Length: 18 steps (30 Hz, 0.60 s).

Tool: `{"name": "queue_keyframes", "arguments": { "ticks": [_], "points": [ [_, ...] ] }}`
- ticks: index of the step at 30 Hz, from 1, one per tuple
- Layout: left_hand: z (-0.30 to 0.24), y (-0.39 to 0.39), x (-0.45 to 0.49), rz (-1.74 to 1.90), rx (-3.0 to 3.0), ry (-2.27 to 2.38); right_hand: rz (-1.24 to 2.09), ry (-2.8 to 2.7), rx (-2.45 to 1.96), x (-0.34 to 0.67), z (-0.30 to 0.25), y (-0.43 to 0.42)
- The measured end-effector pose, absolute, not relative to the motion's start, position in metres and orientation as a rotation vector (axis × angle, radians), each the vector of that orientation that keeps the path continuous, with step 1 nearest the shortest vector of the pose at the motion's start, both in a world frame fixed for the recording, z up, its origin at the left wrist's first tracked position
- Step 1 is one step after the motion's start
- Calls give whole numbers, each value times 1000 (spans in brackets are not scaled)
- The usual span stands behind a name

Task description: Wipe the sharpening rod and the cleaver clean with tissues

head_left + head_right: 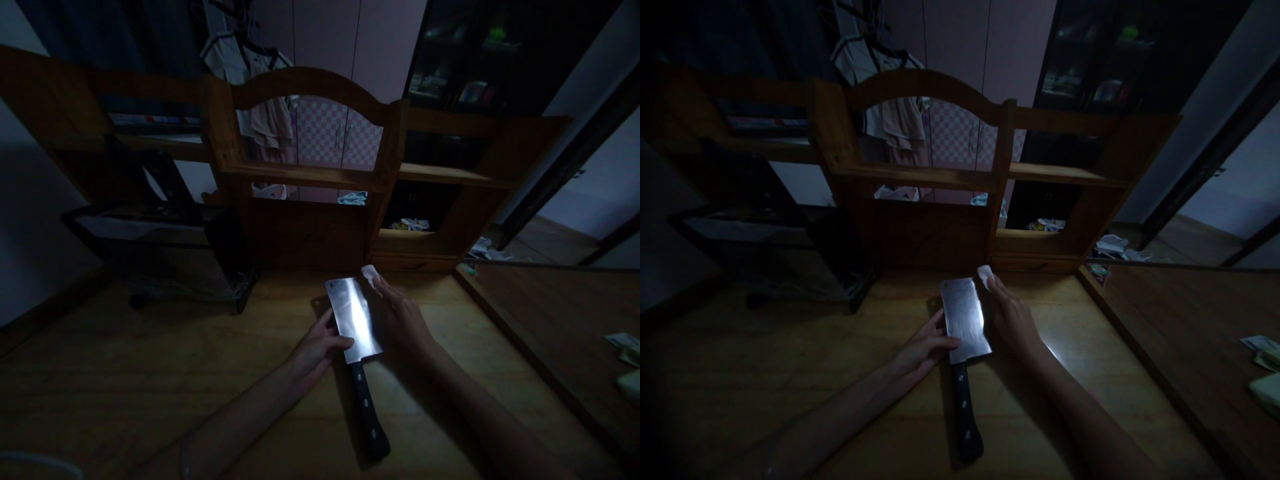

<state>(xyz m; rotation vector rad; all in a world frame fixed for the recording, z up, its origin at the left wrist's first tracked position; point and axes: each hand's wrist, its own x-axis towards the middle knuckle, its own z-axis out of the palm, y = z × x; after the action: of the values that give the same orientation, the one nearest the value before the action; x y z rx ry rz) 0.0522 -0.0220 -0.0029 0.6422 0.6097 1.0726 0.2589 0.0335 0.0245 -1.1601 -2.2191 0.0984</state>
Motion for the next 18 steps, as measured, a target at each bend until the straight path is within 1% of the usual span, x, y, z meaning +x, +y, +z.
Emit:
{"name": "queue_keyframes", "arguments": {
  "ticks": [3, 6, 8, 14, 18],
  "points": [
    [-1, -23, 54, 1072, 642, 616, 162, -2253, -989, 248, 31, 24],
    [0, -23, 56, 1139, 638, 597, 248, -2505, -749, 231, 33, 10],
    [-1, -22, 57, 1163, 627, 590, 294, -2591, -689, 225, 33, 6],
    [-4, -19, 54, 1082, 607, 634, 386, -2510, -770, 236, 33, 15],
    [-5, -19, 53, 1079, 623, 579, 366, -2434, -950, 250, 29, 26]
  ]
}}
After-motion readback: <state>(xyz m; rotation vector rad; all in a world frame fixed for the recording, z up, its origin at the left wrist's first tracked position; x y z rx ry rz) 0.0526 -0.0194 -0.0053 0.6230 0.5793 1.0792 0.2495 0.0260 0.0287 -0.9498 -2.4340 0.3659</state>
